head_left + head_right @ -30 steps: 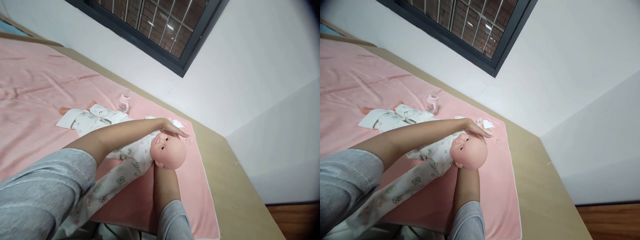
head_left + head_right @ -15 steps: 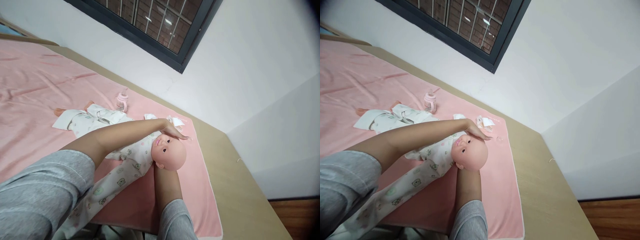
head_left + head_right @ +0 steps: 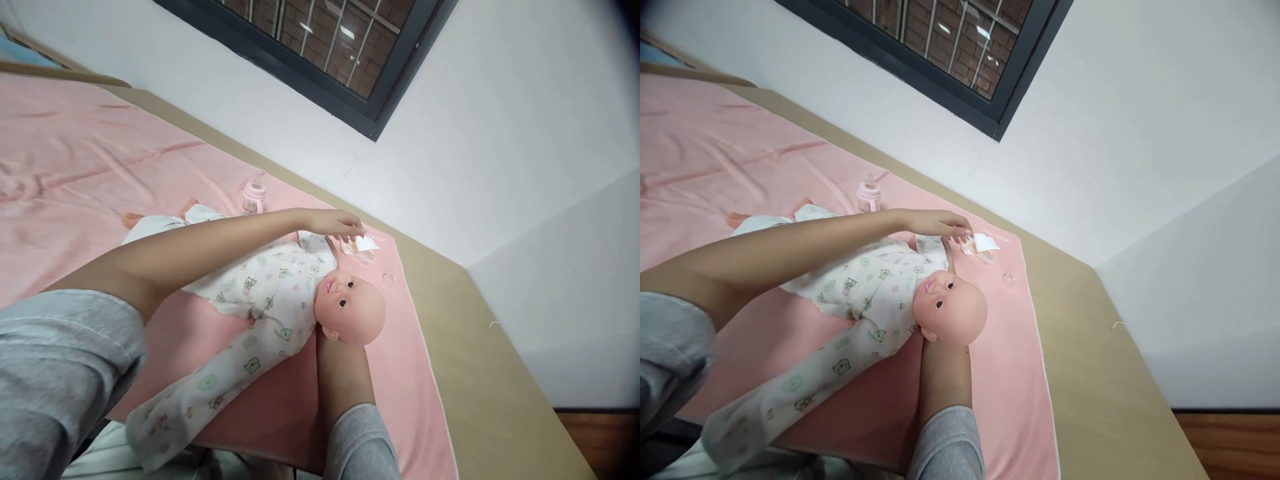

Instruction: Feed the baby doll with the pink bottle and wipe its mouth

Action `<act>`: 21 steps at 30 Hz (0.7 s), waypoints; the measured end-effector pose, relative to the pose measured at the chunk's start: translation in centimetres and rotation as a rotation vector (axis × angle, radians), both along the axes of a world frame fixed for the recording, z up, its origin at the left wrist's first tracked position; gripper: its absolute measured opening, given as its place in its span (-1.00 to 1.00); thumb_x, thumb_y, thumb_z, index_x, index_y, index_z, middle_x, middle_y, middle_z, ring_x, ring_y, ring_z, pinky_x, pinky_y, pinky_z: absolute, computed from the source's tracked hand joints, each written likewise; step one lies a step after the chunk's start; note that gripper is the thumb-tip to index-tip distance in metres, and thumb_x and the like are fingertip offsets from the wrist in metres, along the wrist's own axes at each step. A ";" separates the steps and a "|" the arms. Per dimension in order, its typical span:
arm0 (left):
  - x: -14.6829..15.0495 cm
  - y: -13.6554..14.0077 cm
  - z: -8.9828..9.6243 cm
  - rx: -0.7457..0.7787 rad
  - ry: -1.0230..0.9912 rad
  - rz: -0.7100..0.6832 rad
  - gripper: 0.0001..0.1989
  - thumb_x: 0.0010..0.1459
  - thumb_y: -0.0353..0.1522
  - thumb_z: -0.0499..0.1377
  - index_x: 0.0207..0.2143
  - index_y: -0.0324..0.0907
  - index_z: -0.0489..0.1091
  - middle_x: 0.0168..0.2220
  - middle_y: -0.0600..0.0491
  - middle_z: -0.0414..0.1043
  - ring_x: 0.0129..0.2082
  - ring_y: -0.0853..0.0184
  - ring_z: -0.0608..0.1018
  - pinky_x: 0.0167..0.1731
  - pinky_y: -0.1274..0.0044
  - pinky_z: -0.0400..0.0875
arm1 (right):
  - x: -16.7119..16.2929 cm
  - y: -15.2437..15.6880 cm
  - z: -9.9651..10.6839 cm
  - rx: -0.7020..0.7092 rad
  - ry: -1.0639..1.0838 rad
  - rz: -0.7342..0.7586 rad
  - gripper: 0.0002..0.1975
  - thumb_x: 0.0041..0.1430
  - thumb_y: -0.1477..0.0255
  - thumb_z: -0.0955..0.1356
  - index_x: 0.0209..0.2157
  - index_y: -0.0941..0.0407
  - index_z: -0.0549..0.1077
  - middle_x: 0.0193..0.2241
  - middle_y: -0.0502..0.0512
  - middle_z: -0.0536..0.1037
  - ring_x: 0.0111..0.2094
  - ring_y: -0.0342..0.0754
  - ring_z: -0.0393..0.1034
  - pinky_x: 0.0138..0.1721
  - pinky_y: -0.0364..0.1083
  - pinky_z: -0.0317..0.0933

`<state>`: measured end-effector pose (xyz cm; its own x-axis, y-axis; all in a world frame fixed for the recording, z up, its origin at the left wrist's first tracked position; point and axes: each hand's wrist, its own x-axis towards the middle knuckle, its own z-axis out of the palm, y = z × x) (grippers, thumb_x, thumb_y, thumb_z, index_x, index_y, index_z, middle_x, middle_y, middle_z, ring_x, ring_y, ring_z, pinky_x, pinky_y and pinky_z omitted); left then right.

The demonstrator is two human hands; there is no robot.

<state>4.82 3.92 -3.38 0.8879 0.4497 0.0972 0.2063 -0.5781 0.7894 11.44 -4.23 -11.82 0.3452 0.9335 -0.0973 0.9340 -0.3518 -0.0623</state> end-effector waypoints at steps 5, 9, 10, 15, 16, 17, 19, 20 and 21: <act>-7.1 0.4 -2.3 0.060 -0.396 0.378 -0.57 0.26 -0.06 0.11 -0.25 -0.28 0.47 -0.21 -0.11 0.53 -0.26 0.31 0.55 -0.21 0.50 0.44 | -0.1 -2.3 3.1 -1.029 -0.545 -0.210 -0.80 -0.31 0.57 0.54 -0.53 0.10 0.56 -0.26 0.20 0.61 0.01 0.48 0.48 0.12 0.44 0.23; -13.0 1.5 -4.4 0.205 -0.542 0.955 -0.78 0.22 -0.24 0.10 -0.36 -0.22 0.39 -0.46 0.05 0.33 -0.46 0.37 0.42 -0.35 0.51 0.36 | -0.3 -2.7 4.3 -1.055 -0.519 -0.074 -0.75 -0.31 0.60 0.55 -0.51 0.04 0.57 -0.23 0.17 0.63 -0.01 0.50 0.48 0.09 0.39 0.31; -14.4 2.0 -4.9 0.276 -0.526 1.133 -0.85 0.16 -0.32 0.14 -0.24 -0.19 0.39 -0.44 0.07 0.30 -0.44 0.37 0.41 -0.33 0.51 0.36 | -0.3 -2.7 4.4 -1.032 -0.484 -0.053 -0.72 -0.32 0.63 0.55 -0.52 0.03 0.56 -0.25 0.15 0.63 0.00 0.51 0.47 0.10 0.38 0.31; -18.1 4.6 -6.5 0.140 -0.112 1.300 -0.11 -0.24 -0.50 0.31 0.23 -0.11 0.19 -0.18 0.00 0.31 -0.20 0.22 0.45 -0.17 0.42 0.38 | 0.0 -2.5 3.9 -1.059 -0.478 -0.034 -0.70 -0.31 0.63 0.55 -0.48 0.01 0.59 -0.26 0.17 0.63 0.00 0.53 0.47 0.17 0.32 0.27; -18.2 5.1 -6.7 0.065 -0.101 1.242 -0.05 -0.31 -0.51 0.34 0.23 -0.11 0.19 -0.19 0.00 0.32 -0.18 0.19 0.46 -0.19 0.42 0.38 | 0.0 -2.4 3.6 -1.113 -0.520 -0.046 -0.70 -0.29 0.62 0.54 -0.45 0.01 0.60 -0.24 0.18 0.63 0.00 0.53 0.47 0.20 0.31 0.23; -18.1 5.6 -6.9 -0.016 -0.105 1.178 -0.02 -0.36 -0.51 0.35 0.22 -0.13 0.20 -0.22 0.01 0.33 -0.18 0.17 0.47 -0.22 0.43 0.38 | 0.1 -2.3 3.3 -1.171 -0.556 -0.064 -0.69 -0.28 0.62 0.53 -0.41 0.02 0.62 -0.22 0.21 0.64 0.01 0.54 0.46 0.24 0.30 0.18; -17.7 6.5 -7.3 -0.154 -0.127 1.066 -0.04 -0.44 -0.50 0.36 0.16 -0.16 0.25 -0.29 0.05 0.37 -0.19 0.15 0.49 -0.26 0.46 0.37 | 0.2 -2.1 2.8 -1.258 -0.606 -0.103 -0.66 -0.24 0.61 0.51 -0.32 0.03 0.64 -0.15 0.24 0.63 0.05 0.53 0.43 0.29 0.26 0.09; -17.4 6.9 -7.4 -0.191 -0.151 1.020 -0.09 -0.45 -0.49 0.36 0.11 -0.16 0.28 -0.31 0.08 0.39 -0.20 0.17 0.50 -0.27 0.48 0.37 | 0.3 -2.1 2.6 -1.279 -0.625 -0.118 -0.64 -0.21 0.59 0.50 -0.27 0.04 0.65 -0.12 0.25 0.63 0.07 0.52 0.42 0.31 0.24 0.06; -17.1 7.3 -7.5 -0.199 -0.176 0.987 -0.16 -0.45 -0.49 0.35 0.04 -0.17 0.32 -0.34 0.10 0.40 -0.23 0.20 0.51 -0.27 0.50 0.37 | 0.3 -2.0 2.5 -1.298 -0.646 -0.127 -0.62 -0.16 0.56 0.49 -0.20 0.06 0.65 -0.10 0.27 0.62 0.09 0.50 0.40 0.31 0.23 0.04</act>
